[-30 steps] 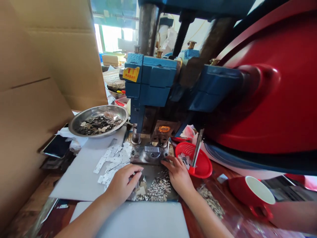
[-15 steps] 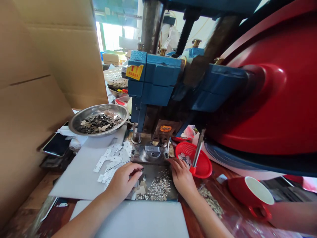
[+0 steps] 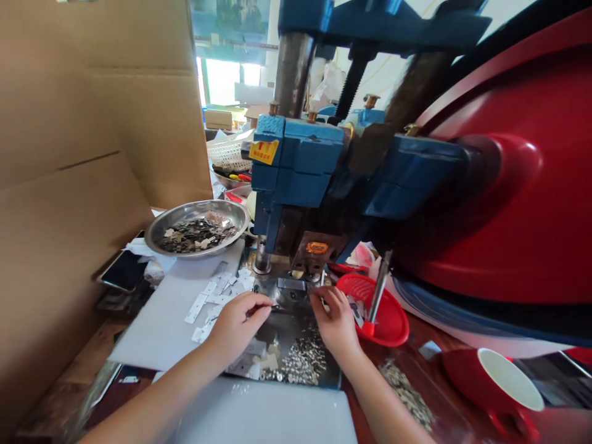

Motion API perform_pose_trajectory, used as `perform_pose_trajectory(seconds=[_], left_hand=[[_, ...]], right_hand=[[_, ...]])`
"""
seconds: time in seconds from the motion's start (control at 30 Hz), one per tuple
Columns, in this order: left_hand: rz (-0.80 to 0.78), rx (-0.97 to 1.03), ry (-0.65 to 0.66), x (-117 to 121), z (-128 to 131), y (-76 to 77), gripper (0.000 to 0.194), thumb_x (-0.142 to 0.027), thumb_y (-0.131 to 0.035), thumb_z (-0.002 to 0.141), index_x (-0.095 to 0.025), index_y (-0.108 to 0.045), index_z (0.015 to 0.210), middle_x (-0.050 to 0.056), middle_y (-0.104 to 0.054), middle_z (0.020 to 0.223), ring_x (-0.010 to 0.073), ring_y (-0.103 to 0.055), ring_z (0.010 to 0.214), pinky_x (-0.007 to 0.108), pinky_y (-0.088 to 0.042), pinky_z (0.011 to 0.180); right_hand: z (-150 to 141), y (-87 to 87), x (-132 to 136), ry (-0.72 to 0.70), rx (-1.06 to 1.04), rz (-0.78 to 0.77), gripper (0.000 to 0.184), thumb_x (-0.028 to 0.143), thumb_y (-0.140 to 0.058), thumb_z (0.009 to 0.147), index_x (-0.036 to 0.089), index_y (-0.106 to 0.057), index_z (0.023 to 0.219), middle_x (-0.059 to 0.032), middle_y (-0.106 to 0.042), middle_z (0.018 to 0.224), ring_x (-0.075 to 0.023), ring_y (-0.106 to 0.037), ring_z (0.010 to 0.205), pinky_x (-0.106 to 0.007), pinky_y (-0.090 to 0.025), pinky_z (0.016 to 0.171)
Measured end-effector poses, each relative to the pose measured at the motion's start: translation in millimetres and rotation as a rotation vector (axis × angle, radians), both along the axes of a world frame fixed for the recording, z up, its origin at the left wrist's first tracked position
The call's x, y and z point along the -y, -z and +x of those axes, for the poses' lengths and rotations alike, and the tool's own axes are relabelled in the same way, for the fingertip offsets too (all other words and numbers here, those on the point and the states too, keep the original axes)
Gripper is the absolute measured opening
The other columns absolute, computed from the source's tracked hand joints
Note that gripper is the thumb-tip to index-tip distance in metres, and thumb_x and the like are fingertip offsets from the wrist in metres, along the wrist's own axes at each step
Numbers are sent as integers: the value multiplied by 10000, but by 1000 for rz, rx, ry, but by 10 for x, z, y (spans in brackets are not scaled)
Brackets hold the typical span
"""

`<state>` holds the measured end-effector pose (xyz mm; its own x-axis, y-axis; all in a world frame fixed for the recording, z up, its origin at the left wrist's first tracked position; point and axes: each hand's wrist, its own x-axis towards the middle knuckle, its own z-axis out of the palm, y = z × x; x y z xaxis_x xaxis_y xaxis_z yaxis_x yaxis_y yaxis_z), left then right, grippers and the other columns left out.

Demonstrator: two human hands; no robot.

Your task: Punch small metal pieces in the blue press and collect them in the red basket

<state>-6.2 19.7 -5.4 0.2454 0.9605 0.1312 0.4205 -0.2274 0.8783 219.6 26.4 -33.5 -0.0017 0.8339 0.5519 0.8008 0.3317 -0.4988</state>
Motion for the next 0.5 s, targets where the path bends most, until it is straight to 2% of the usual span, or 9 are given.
perform_pose_trajectory(seconds=[0.1, 0.2, 0.27, 0.4, 0.5], left_hand=[[-6, 12, -1, -115, 47, -68, 178, -270, -551, 814, -235, -689, 919, 13, -694, 925, 176, -631, 849, 305, -509, 785], [-51, 30, -13, -225, 94, -64, 182, -260, -568, 794, -221, -684, 928, 16, -702, 911, 176, -641, 830, 311, -512, 782], [-49, 28, -22, -287, 117, -45, 166, -259, -576, 784, -217, -686, 901, 16, -702, 883, 178, -641, 812, 314, -513, 772], [-24, 43, -38, -380, 168, -35, 149, -245, -582, 772, -219, -685, 877, 14, -699, 886, 181, -636, 827, 321, -503, 790], [-44, 47, -44, -438, 232, -57, 166, -256, -587, 773, -219, -681, 904, 13, -707, 886, 185, -642, 826, 320, -502, 792]], right_hand=[[-185, -103, -199, 38, 68, -3, 176, 269, -494, 862, 192, -649, 831, -69, -619, 889, -205, -540, 857, -344, -433, 779], [-291, -138, -273, 72, 183, -13, 199, 250, -489, 854, 201, -674, 799, -76, -619, 870, -219, -532, 875, -360, -423, 797], [-301, -146, -234, 58, 249, -12, 204, 263, -488, 865, 225, -688, 859, -70, -626, 890, -221, -533, 910, -376, -414, 836], [-249, -181, -75, 9, 392, 11, 249, 359, -510, 874, 280, -654, 1061, -55, -628, 1083, -250, -505, 1046, -471, -348, 966], [-205, -183, -1, -10, 429, 3, 308, 412, -523, 862, 299, -620, 1131, -46, -606, 1180, -273, -483, 1107, -529, -315, 998]])
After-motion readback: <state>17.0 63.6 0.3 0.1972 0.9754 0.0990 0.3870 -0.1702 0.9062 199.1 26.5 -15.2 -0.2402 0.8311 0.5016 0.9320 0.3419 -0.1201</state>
